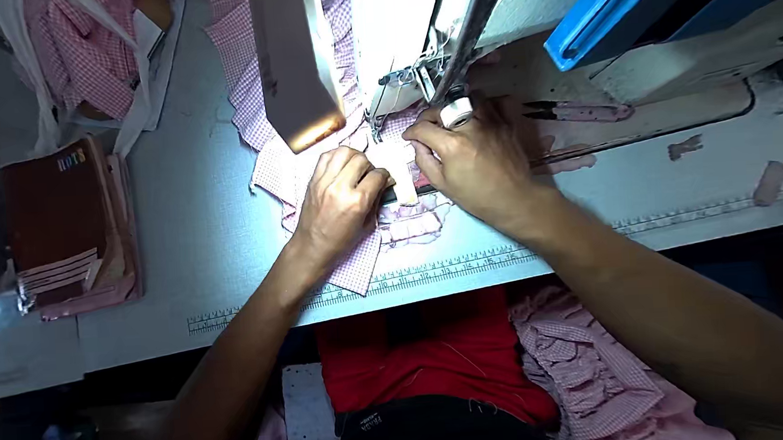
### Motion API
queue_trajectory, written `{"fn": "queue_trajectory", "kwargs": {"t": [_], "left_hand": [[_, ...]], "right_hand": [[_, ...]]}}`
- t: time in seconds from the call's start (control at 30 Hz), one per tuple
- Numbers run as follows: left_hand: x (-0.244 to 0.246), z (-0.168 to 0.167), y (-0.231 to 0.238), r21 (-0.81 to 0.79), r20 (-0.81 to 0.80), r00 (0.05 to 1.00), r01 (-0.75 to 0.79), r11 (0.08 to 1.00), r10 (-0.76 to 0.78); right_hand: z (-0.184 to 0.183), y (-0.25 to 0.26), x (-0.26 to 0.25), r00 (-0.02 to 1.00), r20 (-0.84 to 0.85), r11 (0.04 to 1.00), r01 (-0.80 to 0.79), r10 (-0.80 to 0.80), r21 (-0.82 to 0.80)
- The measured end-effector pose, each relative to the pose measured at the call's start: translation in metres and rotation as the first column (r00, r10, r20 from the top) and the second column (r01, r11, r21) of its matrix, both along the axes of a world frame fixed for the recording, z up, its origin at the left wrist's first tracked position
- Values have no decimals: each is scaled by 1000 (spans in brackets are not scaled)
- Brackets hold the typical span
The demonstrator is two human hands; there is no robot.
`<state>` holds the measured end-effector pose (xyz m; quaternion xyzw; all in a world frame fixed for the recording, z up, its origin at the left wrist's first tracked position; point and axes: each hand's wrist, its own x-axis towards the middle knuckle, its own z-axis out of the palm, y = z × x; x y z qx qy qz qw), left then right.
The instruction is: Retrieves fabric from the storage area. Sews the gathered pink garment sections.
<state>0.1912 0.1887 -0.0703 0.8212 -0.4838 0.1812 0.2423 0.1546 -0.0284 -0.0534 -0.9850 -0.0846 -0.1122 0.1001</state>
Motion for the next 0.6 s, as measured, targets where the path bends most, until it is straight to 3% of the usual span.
{"fn": "queue_trajectory", "kwargs": {"t": [0.27, 0.43, 0.53, 0.6], "left_hand": [[6, 2, 7, 76, -220, 974, -38, 996, 54], [21, 1, 10, 97, -227, 972, -39, 995, 60], [22, 0, 12, 96, -238, 970, -23, 995, 45], [25, 1, 13, 83, -271, 962, -8, 997, 30]], "right_hand": [[-1, 1, 5, 1000, 2, 999, 1, -1, -38], [0, 2, 14, 999, 36, 998, 35, -33, -54], [14, 2, -26, 999, 36, 999, -17, 16, 33], [20, -14, -63, 985, 172, 986, -13, -16, 167]]}}
